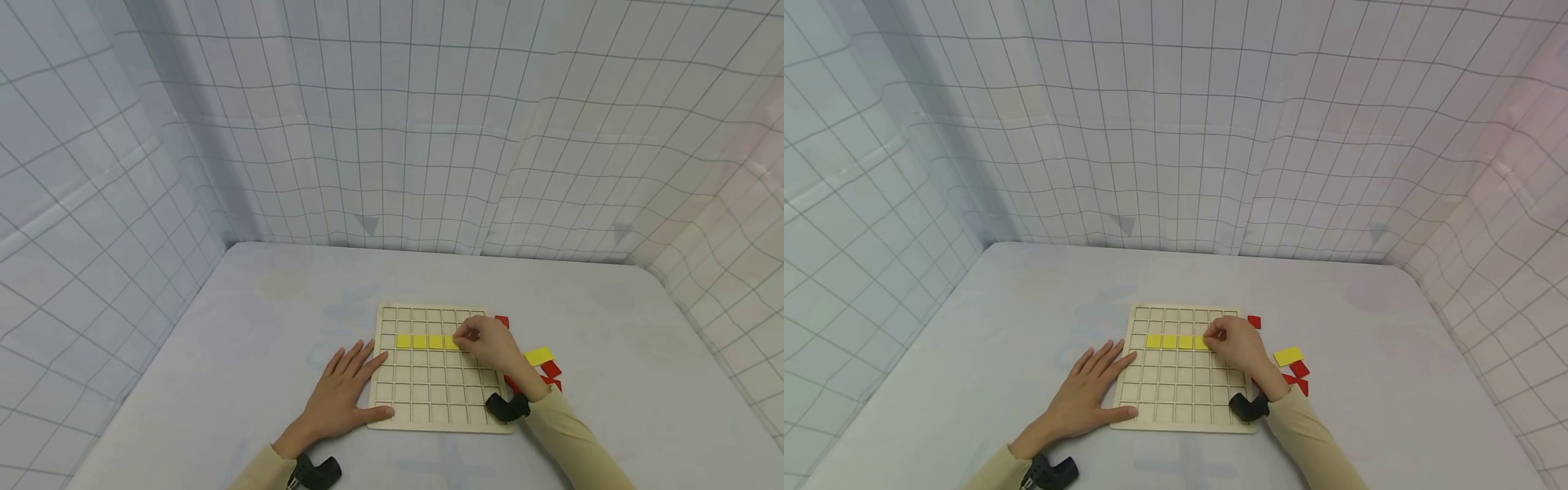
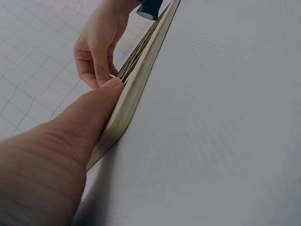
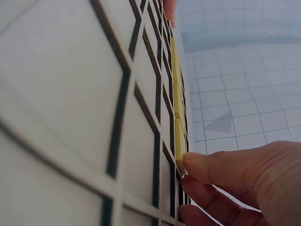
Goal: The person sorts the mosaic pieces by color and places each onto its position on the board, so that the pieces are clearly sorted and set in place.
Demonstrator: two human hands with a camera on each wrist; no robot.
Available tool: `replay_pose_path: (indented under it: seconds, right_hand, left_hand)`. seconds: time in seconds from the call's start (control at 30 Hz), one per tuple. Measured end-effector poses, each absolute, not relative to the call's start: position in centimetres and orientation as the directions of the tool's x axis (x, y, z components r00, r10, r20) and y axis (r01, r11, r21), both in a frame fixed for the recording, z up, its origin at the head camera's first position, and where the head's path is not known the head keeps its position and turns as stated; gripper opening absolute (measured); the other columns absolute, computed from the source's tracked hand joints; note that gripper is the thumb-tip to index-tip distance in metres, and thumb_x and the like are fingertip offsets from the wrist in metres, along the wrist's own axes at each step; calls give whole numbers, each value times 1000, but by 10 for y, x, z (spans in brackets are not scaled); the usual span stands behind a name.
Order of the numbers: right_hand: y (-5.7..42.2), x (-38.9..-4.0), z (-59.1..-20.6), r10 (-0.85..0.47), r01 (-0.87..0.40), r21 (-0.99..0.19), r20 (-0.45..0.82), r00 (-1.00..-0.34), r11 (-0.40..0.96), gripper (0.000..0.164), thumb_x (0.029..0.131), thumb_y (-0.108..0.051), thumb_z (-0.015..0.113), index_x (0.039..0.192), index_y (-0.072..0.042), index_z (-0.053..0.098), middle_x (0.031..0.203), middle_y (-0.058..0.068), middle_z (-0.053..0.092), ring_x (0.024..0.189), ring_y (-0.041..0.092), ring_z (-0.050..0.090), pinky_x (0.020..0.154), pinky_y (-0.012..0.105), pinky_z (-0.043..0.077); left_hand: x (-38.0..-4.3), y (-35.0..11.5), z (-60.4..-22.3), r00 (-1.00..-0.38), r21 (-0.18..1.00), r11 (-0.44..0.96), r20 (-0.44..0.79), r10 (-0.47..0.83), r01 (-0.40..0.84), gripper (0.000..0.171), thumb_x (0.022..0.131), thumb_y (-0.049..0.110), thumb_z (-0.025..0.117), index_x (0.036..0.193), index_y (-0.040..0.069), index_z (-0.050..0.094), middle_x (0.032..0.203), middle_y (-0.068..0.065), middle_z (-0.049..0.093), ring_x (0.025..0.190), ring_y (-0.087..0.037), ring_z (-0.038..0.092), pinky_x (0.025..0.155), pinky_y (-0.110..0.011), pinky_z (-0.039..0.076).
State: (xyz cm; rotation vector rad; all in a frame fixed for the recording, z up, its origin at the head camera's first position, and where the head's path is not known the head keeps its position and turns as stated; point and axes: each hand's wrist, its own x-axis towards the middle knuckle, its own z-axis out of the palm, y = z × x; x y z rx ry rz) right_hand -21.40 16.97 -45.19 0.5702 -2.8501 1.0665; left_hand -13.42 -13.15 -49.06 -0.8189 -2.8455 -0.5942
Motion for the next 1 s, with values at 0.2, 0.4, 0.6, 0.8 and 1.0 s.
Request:
replay_pose_path:
  seconds: [0.2, 0.4, 0.6, 0.8, 1.0]
  right_hand:
    - [171, -214, -456, -331, -356, -635, 163, -929, 686, 9, 81, -9, 76, 78, -14, 69, 81, -7, 62, 72, 10, 56, 69, 30, 50]
    - [178, -211, -459, -381, -405, -648, 187, -905, 645, 7, 82, -9, 75, 82, -14, 70, 83, -9, 62, 75, 10, 56, 72, 30, 51]
    - [193, -205, -457, -452, -447, -682, 187, -872, 579, 6, 85, -12, 73, 91, -14, 71, 89, -10, 64, 79, 10, 57, 73, 28, 51]
    - [209, -197, -452, -466, -478, -676, 219, -857, 561, 8, 86, -15, 72, 94, -14, 71, 95, -11, 64, 85, 10, 60, 75, 31, 52]
    - [229, -190, -447, -407, -441, -653, 215, -888, 616, 10, 86, -15, 72, 96, -15, 71, 96, -12, 65, 89, 14, 60, 77, 37, 52]
  left_hand:
    - [-134, -132, -492, -845, 339, 774, 229, 483, 535, 88, 81, 71, 52, 149, 18, 34, 156, -7, 20, 142, -26, 13, 112, -50, 7]
    - [-134, -132, -493, -840, 344, 767, 251, 482, 542, 88, 82, 71, 52, 149, 17, 35, 155, -8, 21, 142, -26, 14, 111, -50, 9]
    - [-133, -131, -492, -848, 349, 773, 227, 480, 531, 88, 82, 71, 51, 149, 18, 34, 156, -7, 20, 143, -25, 13, 112, -50, 7]
    - [-134, -132, -493, -842, 348, 767, 246, 480, 539, 88, 82, 72, 51, 149, 17, 35, 155, -8, 22, 142, -26, 15, 111, -50, 9]
    - [-135, -131, -495, -838, 342, 766, 268, 476, 544, 88, 81, 72, 50, 148, 17, 36, 155, -9, 24, 142, -27, 16, 111, -50, 9]
